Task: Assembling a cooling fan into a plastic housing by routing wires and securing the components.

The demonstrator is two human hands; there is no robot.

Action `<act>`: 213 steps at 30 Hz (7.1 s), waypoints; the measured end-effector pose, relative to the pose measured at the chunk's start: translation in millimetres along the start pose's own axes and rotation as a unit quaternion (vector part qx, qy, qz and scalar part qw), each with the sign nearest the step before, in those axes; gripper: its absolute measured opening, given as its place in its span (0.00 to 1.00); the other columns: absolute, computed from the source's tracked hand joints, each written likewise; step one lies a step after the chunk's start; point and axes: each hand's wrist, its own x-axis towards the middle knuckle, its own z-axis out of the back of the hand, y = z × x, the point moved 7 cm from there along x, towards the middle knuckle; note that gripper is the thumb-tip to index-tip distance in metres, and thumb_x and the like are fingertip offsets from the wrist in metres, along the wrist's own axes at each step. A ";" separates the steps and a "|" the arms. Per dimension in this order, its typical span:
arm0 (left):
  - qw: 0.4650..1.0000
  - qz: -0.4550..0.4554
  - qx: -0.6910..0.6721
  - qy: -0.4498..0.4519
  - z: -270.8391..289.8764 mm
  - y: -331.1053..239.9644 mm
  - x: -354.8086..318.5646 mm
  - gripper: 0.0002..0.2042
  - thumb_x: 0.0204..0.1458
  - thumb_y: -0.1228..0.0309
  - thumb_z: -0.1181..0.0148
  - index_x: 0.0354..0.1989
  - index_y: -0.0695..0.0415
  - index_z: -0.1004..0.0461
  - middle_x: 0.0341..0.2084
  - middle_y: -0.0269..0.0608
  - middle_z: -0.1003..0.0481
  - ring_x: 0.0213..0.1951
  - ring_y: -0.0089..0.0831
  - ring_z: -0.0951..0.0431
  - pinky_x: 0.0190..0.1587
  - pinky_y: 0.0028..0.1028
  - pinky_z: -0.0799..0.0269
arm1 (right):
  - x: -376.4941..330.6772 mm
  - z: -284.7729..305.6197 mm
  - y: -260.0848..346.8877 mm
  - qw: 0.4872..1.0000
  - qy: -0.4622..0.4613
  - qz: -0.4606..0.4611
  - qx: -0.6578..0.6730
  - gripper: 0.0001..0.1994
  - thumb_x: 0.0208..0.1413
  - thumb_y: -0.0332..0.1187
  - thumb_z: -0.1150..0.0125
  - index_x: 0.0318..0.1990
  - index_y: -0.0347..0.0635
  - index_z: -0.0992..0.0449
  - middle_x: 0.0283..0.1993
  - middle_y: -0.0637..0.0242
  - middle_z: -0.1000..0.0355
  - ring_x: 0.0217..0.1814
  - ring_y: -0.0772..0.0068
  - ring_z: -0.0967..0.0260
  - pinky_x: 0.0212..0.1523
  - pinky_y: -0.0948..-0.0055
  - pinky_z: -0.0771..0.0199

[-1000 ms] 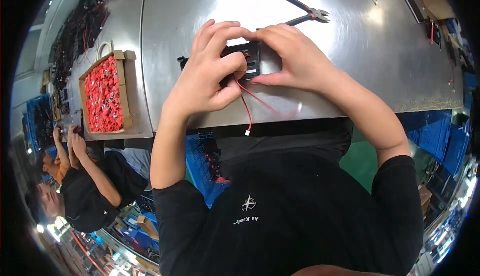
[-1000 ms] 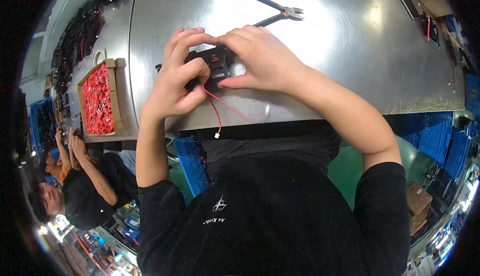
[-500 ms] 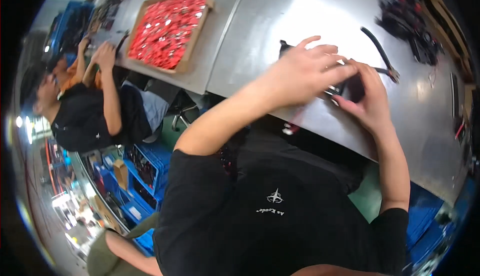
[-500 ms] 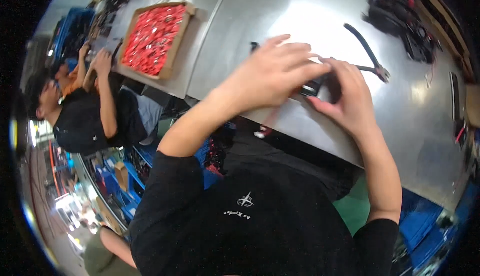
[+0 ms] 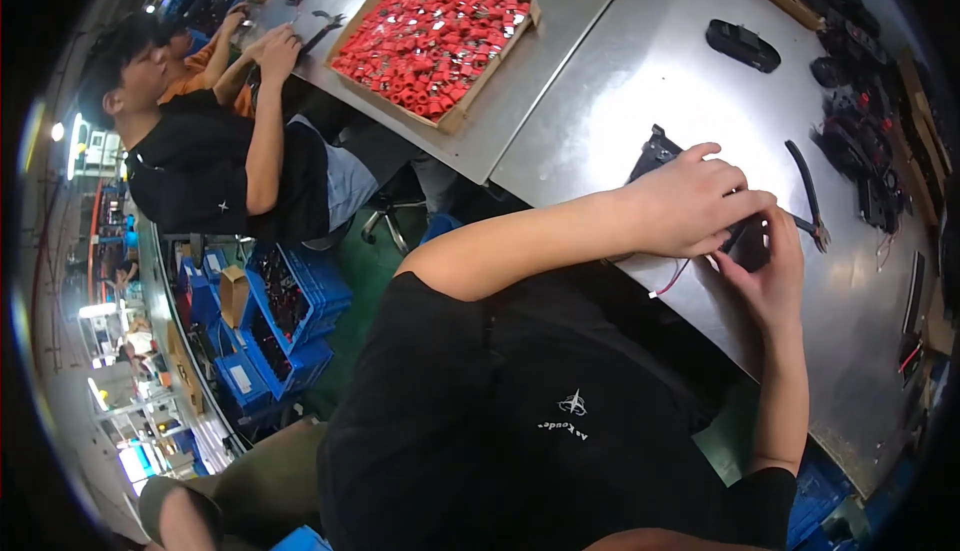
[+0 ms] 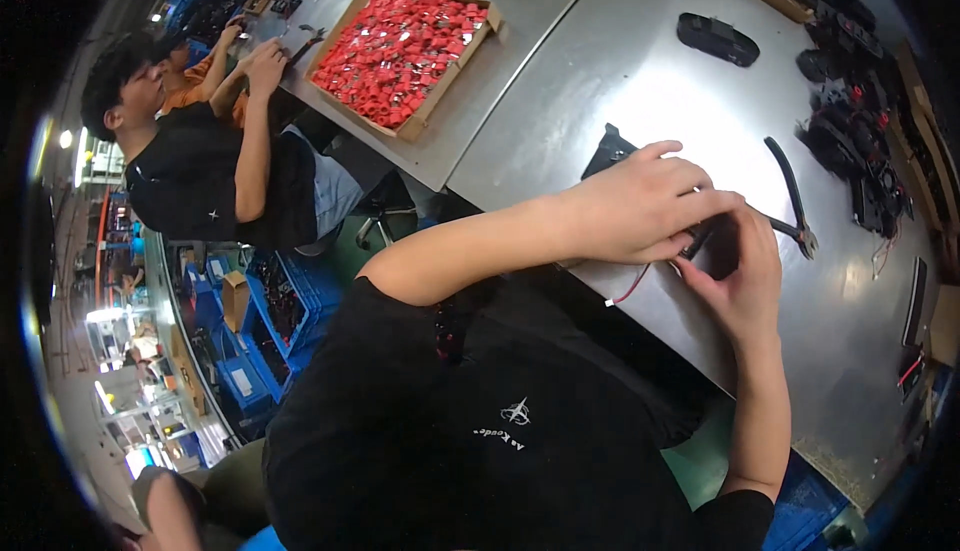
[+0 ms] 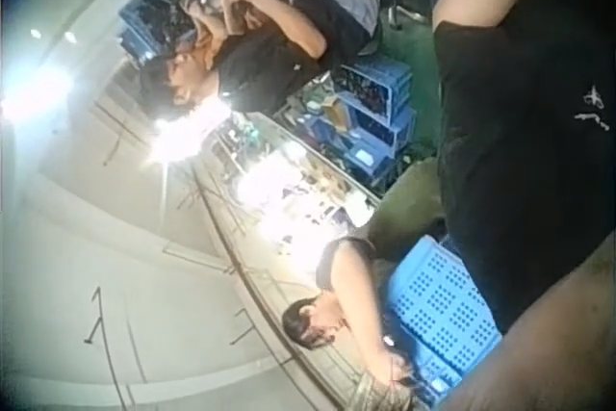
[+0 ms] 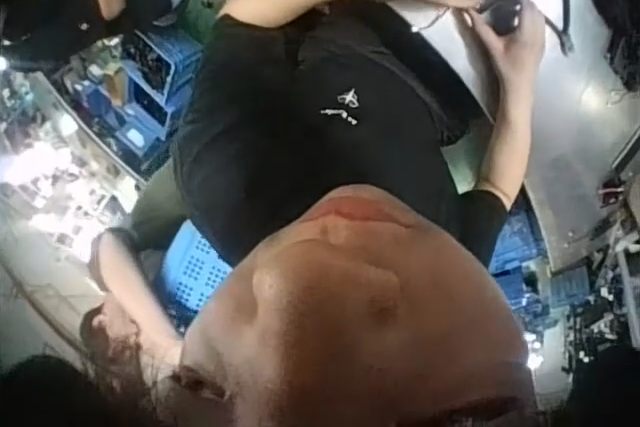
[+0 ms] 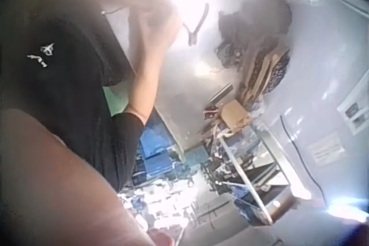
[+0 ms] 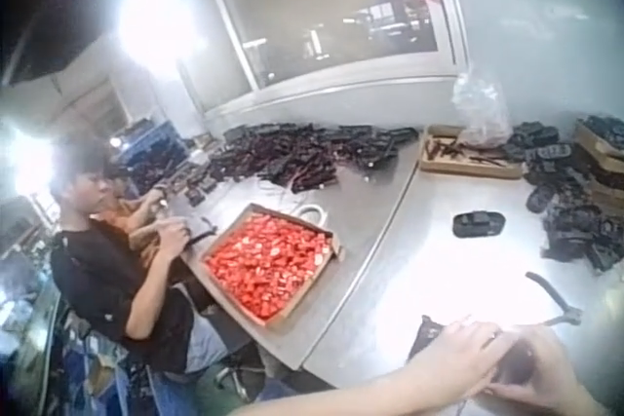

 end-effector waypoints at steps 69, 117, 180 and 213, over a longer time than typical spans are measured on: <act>0.985 0.016 0.045 0.166 -17.9 3.2 43.0 0.26 0.54 0.53 0.32 0.58 0.52 0.26 0.48 0.51 0.30 0.49 0.48 0.29 0.57 0.47 0.34 | 50.8 90.1 -137.0 0.973 -0.170 -0.146 0.060 0.10 0.60 0.32 0.33 0.46 0.39 0.18 0.39 0.67 0.18 0.40 0.78 0.22 0.45 0.75 0.23; 0.992 -0.001 -0.039 0.118 -28.4 22.4 67.3 0.33 0.41 0.59 0.23 0.60 0.50 0.21 0.48 0.42 0.24 0.49 0.43 0.25 0.52 0.38 0.27 | 22.6 86.0 -68.0 0.998 -0.058 -0.009 0.007 0.08 0.53 0.25 0.28 0.41 0.39 0.16 0.42 0.67 0.21 0.41 0.74 0.24 0.40 0.76 0.26; 0.994 -0.012 0.074 0.078 -33.5 19.0 51.1 0.30 0.52 0.50 0.33 0.60 0.51 0.26 0.50 0.44 0.27 0.51 0.46 0.27 0.53 0.43 0.31 | 29.1 100.2 -124.3 0.973 -0.075 -0.112 -0.189 0.28 0.46 0.29 0.43 0.58 0.32 0.29 0.51 0.46 0.29 0.52 0.44 0.29 0.56 0.60 0.27; 0.992 0.007 0.056 0.116 -29.2 19.8 44.3 0.29 0.54 0.57 0.39 0.62 0.60 0.30 0.50 0.48 0.28 0.51 0.49 0.28 0.52 0.42 0.33 | 60.1 40.2 -10.0 0.874 -0.183 0.022 0.450 0.23 0.69 0.55 0.50 0.38 0.41 0.32 0.23 0.70 0.41 0.24 0.79 0.47 0.27 0.77 0.45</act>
